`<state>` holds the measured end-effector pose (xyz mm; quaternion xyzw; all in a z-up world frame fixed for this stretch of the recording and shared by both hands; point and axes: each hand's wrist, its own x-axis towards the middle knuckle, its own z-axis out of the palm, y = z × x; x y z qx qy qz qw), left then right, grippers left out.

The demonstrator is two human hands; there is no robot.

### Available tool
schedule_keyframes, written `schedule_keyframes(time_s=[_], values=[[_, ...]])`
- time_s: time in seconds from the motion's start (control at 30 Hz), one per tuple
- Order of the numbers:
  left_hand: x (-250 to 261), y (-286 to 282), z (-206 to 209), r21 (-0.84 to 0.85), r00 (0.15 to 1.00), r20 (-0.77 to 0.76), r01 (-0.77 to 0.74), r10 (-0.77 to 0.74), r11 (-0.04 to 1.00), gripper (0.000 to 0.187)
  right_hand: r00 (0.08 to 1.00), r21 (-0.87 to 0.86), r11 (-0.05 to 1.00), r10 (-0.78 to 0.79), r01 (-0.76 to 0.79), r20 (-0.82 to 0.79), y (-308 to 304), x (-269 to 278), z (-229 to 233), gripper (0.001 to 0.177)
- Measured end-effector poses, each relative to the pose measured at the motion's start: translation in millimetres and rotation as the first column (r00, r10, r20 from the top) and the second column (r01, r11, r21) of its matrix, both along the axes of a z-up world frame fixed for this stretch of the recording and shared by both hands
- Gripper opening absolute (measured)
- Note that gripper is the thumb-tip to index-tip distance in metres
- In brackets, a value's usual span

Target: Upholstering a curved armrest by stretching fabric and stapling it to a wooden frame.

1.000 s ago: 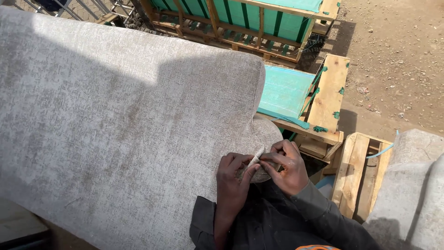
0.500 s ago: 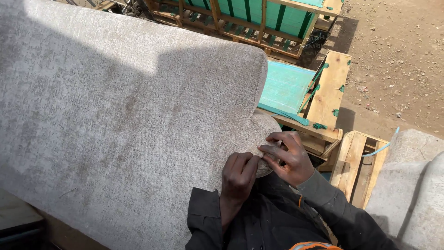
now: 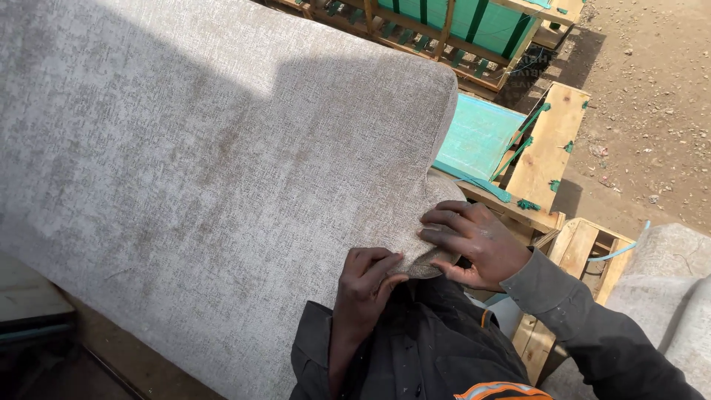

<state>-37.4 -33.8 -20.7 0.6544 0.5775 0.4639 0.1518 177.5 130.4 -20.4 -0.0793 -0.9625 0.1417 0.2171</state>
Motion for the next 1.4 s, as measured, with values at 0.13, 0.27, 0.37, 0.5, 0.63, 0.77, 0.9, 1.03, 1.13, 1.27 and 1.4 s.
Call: schedule_keyframes(time_s=[0.13, 0.27, 0.37, 0.5, 0.63, 0.77, 0.9, 1.03, 1.13, 1.27, 1.4], values=[[4.7, 6.5, -0.6, 0.000, 0.998, -0.061, -0.007, 0.007, 1.000, 0.030, 0.997, 0.160, 0.987, 0.010, 0.003, -0.080, 7.3, -2.2, -26.9, 0.037], [7.3, 8.2, -4.3, 0.073, 0.992, -0.085, -0.088, 0.094, 0.993, 0.016, 0.967, 0.159, 0.983, 0.124, -0.090, -0.222, 10.3, -6.7, -33.6, 0.031], [12.7, 10.1, -12.7, 0.202, 0.976, -0.126, -0.151, 0.179, 0.968, 0.013, 0.952, 0.165, 0.983, 0.124, -0.080, -0.279, 7.8, -11.5, -32.0, 0.028], [10.9, 7.9, -13.5, 0.130, 0.992, -0.091, -0.081, 0.093, 0.988, 0.016, 0.974, 0.126, 0.989, 0.103, -0.078, -0.200, 5.8, -13.3, -11.2, 0.026], [-10.4, 2.7, -15.9, -0.011, 0.992, -0.032, 0.125, -0.126, 0.992, 0.031, 0.974, 0.161, 0.984, 0.112, -0.080, -0.199, 8.9, -6.4, -32.2, 0.032], [-2.9, 2.2, -6.1, -0.036, 0.999, 0.041, -0.017, 0.018, 0.999, 0.020, 0.949, 0.135, 0.990, 0.089, -0.049, -0.301, 8.2, -8.1, -52.4, 0.031], [7.3, 4.8, -10.3, 0.035, 0.989, 0.015, -0.150, 0.150, 0.988, 0.023, 0.916, 0.098, 0.995, 0.032, 0.009, -0.400, 4.7, -14.3, -53.4, 0.023], [27.0, 10.3, -31.0, 0.219, 0.946, -0.132, -0.263, 0.296, 0.940, 0.025, 0.905, 0.084, 0.996, 0.014, 0.024, -0.425, 2.1, -14.5, -45.1, 0.021], [34.1, 9.7, -34.2, 0.324, 0.872, -0.253, -0.332, 0.419, 0.886, 0.018, 0.941, 0.160, 0.987, 0.078, -0.025, -0.330, 5.6, -1.1, -48.1, 0.034], [20.0, -1.3, -24.1, 0.202, 0.944, -0.225, -0.196, 0.240, 0.960, 0.017, 0.955, 0.094, 0.990, 0.129, -0.107, -0.268, 5.0, 5.1, -50.6, 0.040], [3.0, -2.1, 0.8, 0.089, 0.997, -0.077, -0.003, 0.010, 0.996, 0.019, 0.952, 0.004, 0.985, 0.167, -0.172, -0.256, 4.3, -4.9, -18.9, 0.040]])
